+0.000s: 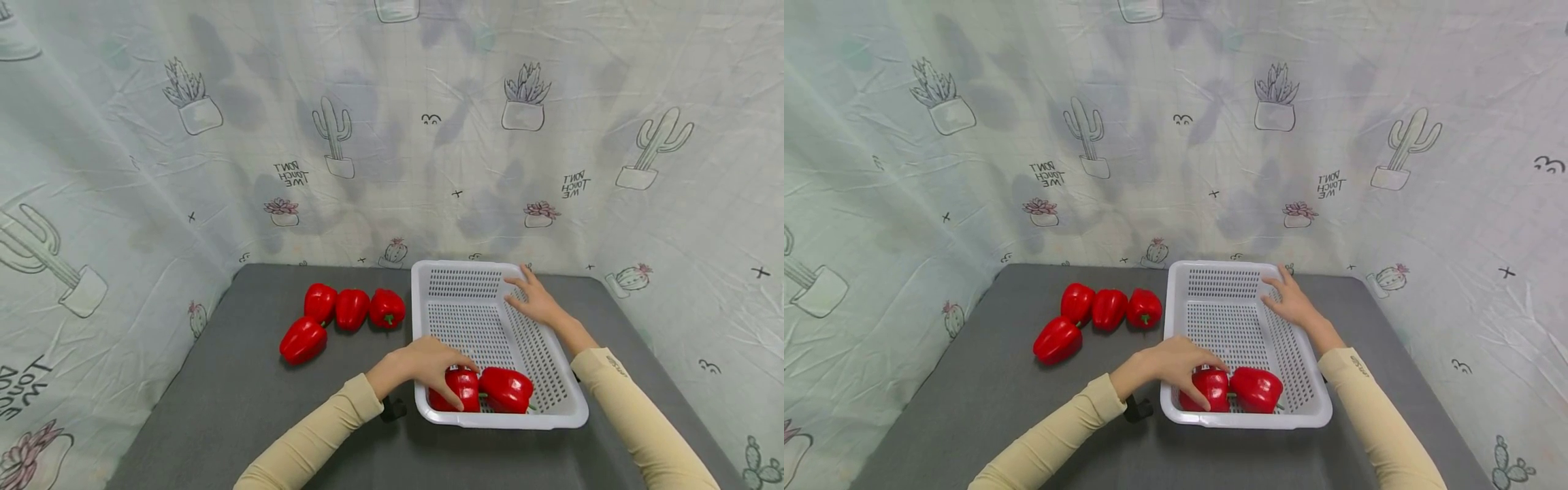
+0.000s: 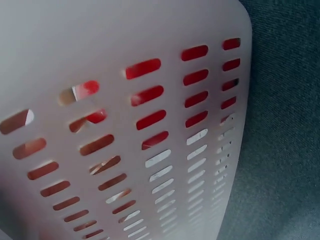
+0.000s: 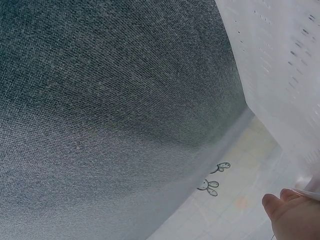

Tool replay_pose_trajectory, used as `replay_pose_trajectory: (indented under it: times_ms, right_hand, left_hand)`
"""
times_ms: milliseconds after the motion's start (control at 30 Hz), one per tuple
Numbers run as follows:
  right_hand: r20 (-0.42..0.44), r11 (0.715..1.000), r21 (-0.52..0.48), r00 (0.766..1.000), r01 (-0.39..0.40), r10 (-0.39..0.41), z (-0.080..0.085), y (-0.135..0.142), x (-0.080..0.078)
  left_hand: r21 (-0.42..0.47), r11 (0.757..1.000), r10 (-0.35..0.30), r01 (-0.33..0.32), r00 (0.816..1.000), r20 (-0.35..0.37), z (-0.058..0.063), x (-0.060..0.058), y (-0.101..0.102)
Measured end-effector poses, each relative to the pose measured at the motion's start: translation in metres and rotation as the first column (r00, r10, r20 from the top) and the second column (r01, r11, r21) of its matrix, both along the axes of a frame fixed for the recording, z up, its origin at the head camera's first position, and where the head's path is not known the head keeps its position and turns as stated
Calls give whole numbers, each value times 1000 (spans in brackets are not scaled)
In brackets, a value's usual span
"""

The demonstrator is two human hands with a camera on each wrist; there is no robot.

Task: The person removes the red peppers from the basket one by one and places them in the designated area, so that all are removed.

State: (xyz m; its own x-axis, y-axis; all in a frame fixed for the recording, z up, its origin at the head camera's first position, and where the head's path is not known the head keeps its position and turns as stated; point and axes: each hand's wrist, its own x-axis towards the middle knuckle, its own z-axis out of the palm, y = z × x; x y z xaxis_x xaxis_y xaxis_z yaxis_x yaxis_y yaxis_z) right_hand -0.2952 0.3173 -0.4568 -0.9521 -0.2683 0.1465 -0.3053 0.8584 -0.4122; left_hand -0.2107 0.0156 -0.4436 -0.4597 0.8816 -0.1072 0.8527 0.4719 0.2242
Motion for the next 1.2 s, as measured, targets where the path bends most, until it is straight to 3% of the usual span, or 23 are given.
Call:
replay_pose_trajectory:
  times_ms: [567, 967, 1200]
  right_hand:
    - [3, 1000, -11, 1000, 0, 0, 2, -2, 1]
    - [9, 1000, -13, 1000, -5, 5, 3, 1, -1]
    - [10, 1000, -18, 1000, -4, 4, 1, 0, 0]
  left_hand:
    - [88, 996, -29, 20, 994, 107, 10, -3, -7]
    - [189, 982, -29, 10, 995, 95, 31, -1, -16]
    - [281, 960, -30, -3, 993, 113, 37, -3, -24]
